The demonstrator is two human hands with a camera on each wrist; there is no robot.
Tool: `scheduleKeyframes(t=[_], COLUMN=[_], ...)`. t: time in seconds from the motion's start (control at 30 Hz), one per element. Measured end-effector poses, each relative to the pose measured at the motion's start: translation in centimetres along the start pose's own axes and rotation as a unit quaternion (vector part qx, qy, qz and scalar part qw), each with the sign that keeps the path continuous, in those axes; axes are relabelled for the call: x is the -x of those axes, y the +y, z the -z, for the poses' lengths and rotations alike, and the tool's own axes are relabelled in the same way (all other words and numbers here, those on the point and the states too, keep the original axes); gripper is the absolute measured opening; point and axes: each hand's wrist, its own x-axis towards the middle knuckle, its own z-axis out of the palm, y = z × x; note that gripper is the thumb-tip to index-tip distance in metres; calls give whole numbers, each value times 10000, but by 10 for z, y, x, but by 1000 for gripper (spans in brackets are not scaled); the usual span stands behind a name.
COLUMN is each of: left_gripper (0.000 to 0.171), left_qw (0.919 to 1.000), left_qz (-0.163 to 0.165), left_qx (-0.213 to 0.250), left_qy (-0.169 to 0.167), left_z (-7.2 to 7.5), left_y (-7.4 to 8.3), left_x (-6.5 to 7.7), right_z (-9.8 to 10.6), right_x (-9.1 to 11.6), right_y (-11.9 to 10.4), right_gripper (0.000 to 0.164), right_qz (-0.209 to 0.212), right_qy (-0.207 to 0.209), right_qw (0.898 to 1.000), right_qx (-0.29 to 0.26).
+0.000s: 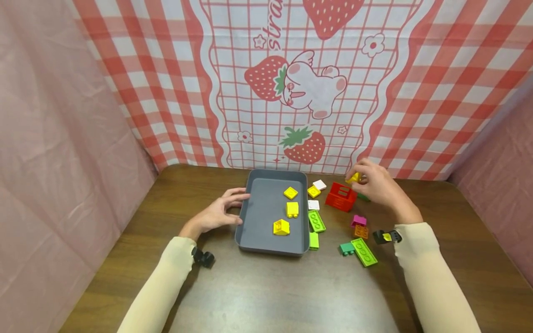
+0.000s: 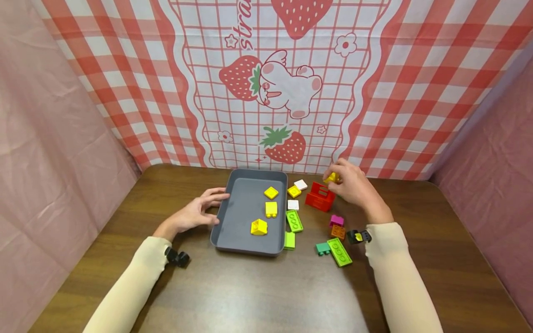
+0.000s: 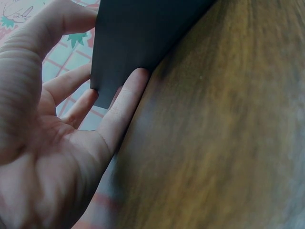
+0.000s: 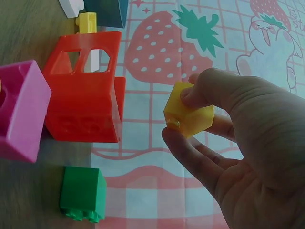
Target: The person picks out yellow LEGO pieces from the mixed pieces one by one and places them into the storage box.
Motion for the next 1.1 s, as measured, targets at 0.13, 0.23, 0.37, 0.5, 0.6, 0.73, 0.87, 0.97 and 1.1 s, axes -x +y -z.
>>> scheduleKeyframes(t=[0.13, 0.23, 0.37, 0.5, 0.6, 0.73, 0.87, 0.97, 1.1], left_gripper=[79, 79, 78, 78, 78, 78, 78, 78, 78], left_qw=[10000, 10000, 10000, 10000, 10000, 10000, 10000, 10000, 10000], left_qz=[-4, -3, -28, -55, -57, -65, -78, -65, -35], left_qx=[-42, -44, -42, -45, -39, -28, -19, -24, -13], left_qy=[-5, -8, 1, 20, 26, 28, 21, 19, 27], left_z=[0, 0, 0, 0, -1, -1, -1, -1, -1], left_y=[0, 0, 0, 0, -1, 0, 1, 1, 0], left_x=[0, 0, 0, 0, 0, 0, 0, 1, 1], right_z=[-3, -5, -9, -13, -16, -18, -20, -21, -25], right_x=[-3, -5, -8, -11, -13, -16, -20, -24, -28], right_y=[-1, -2, -4, -8, -11, -14, -17, -19, -25], right_gripper=[15, 15, 15, 16, 17, 18, 17, 16, 16], right_qz=[38, 62, 8, -84, -130, -115, 7, 146, 257], right_qy=[-46, -80, -157, -282, -381, -438, -435, -432, -529], right_qw=[10000, 9999, 9998, 9995, 9989, 9985, 9988, 9989, 9982], right_qx=[-30, -41, -86, -152, -251, -313, -224, -145, -113])
